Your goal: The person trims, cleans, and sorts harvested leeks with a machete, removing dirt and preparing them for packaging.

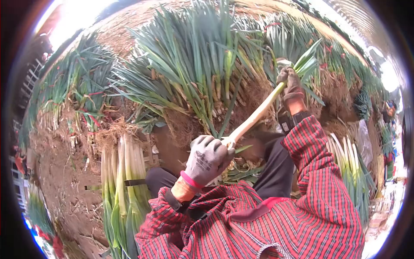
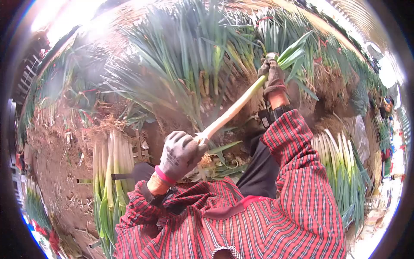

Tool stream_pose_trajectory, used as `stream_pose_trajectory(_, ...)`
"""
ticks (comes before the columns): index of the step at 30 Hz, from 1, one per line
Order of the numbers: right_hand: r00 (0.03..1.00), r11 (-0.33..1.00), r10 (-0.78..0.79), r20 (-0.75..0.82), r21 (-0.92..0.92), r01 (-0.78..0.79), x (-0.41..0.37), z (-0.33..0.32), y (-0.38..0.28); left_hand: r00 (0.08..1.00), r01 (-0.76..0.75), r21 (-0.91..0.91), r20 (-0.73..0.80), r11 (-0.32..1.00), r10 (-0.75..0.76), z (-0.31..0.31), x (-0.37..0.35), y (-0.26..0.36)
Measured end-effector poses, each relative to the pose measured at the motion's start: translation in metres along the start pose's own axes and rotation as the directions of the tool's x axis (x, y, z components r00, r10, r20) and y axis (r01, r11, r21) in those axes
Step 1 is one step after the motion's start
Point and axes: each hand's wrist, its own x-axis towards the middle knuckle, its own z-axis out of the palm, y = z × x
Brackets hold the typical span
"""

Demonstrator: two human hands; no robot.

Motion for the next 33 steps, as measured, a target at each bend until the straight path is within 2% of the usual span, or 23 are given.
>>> stream_pose_trajectory(3,0.998,0.999,0.043,0.035,0.022,-0.043,0.009,0.012,0.014,0.999,0.032,-0.069,-0.018,0.997,-0.033,-0.009,-0.003,0.001)
stream_pose_trajectory(5,1.000,0.999,0.007,-0.018,-0.035,-0.008,0.006,0.028,0.017,0.997,0.076,-0.101,-0.001,0.992,-0.077,-0.018,-0.006,0.007)
stream_pose_trajectory(6,1.000,0.996,0.004,0.020,-0.089,-0.002,0.006,0.035,0.016,0.993,0.107,-0.143,-0.025,0.984,-0.112,-0.019,-0.010,0.007)
stream_pose_trajectory(7,0.990,0.986,-0.107,-0.088,-0.137,0.094,0.018,0.030,0.013,0.992,0.129,-0.154,0.016,0.980,-0.128,-0.026,-0.020,0.011)
stream_pose_trajectory(9,0.901,0.933,-0.327,-0.284,-0.249,0.260,0.054,0.017,-0.007,0.982,0.172,-0.167,0.102,0.971,-0.157,-0.053,-0.042,0.011)
stream_pose_trajectory(11,0.862,0.937,-0.339,-0.377,-0.219,0.273,0.078,0.002,-0.039,0.967,0.253,-0.150,0.032,0.956,-0.251,-0.053,-0.070,-0.001)
stream_pose_trajectory(12,0.843,0.934,-0.356,-0.403,-0.180,0.308,0.082,0.006,-0.048,0.965,0.260,-0.081,0.055,0.962,-0.256,-0.041,-0.083,-0.019)
stream_pose_trajectory(13,0.820,0.911,-0.398,-0.410,-0.073,0.406,0.075,0.018,-0.049,0.957,0.288,0.033,-0.027,0.957,-0.288,-0.033,-0.071,-0.022)
stream_pose_trajectory(15,0.838,0.901,-0.425,-0.341,-0.066,0.430,0.069,0.042,-0.042,0.926,0.375,0.176,-0.111,0.910,-0.360,-0.012,-0.057,-0.035)
stream_pose_trajectory(17,0.890,0.923,-0.381,-0.251,-0.046,0.383,0.054,0.059,-0.035,0.927,0.351,0.014,-0.149,0.936,-0.345,0.004,-0.040,-0.053)
stream_pose_trajectory(18,0.881,0.902,-0.425,-0.209,-0.175,0.394,0.050,0.064,-0.030,0.924,0.338,-0.068,-0.167,0.939,-0.345,0.010,-0.032,-0.059)
stream_pose_trajectory(19,0.885,0.879,-0.455,-0.095,-0.211,0.429,0.047,0.066,-0.029,0.909,0.417,-0.009,-0.003,0.909,-0.417,0.008,-0.021,-0.057)
stream_pose_trajectory(20,0.864,0.829,-0.503,0.032,-0.266,0.492,0.049,0.066,-0.029,0.855,0.491,0.073,0.152,0.868,-0.496,-0.001,-0.009,-0.052)
stream_pose_trajectory(21,0.835,0.782,-0.524,0.169,-0.295,0.550,0.055,0.069,-0.027,0.758,0.560,0.173,0.289,0.810,-0.585,-0.008,-0.003,-0.050)
stream_pose_trajectory(23,0.880,0.773,-0.342,0.328,-0.434,0.463,0.054,0.075,-0.017,0.925,0.363,0.132,0.068,0.922,-0.374,0.002,-0.011,-0.051)
stream_pose_trajectory(25,0.861,0.600,-0.217,0.460,-0.633,0.489,0.017,0.101,0.005,0.971,0.235,0.244,-0.095,0.941,-0.218,-0.010,-0.003,-0.031)
stream_pose_trajectory(26,0.839,0.485,-0.160,0.520,-0.699,0.526,0.003,0.116,0.011,0.975,0.207,0.226,-0.128,0.952,-0.182,-0.018,0.005,-0.021)
stream_pose_trajectory(27,0.763,0.332,-0.065,0.643,-0.708,0.624,-0.010,0.134,0.022,0.978,0.169,0.203,-0.156,0.965,-0.138,-0.030,0.011,-0.012)
stream_pose_trajectory(28,0.679,0.174,0.043,0.733,-0.675,0.717,-0.031,0.151,0.038,0.985,0.121,0.318,-0.153,0.940,-0.075,-0.048,0.013,-0.004)
stream_pose_trajectory(30,0.427,0.499,0.206,0.880,-0.470,0.728,-0.105,0.190,0.064,0.992,0.004,0.523,-0.113,0.852,0.064,-0.086,0.020,0.008)
stream_pose_trajectory(31,0.279,0.649,0.274,0.920,-0.391,0.653,-0.134,0.206,0.076,0.997,0.030,0.641,-0.076,0.767,0.025,-0.105,0.020,0.009)
stream_pose_trajectory(32,0.103,0.797,0.331,0.938,-0.337,0.501,-0.157,0.223,0.093,0.999,0.045,0.744,-0.046,0.667,-0.016,-0.128,0.015,0.008)
stream_pose_trajectory(33,-0.023,0.828,0.368,0.929,-0.316,0.464,-0.175,0.240,0.108,0.998,0.052,0.830,-0.022,0.555,-0.061,-0.151,0.006,0.006)
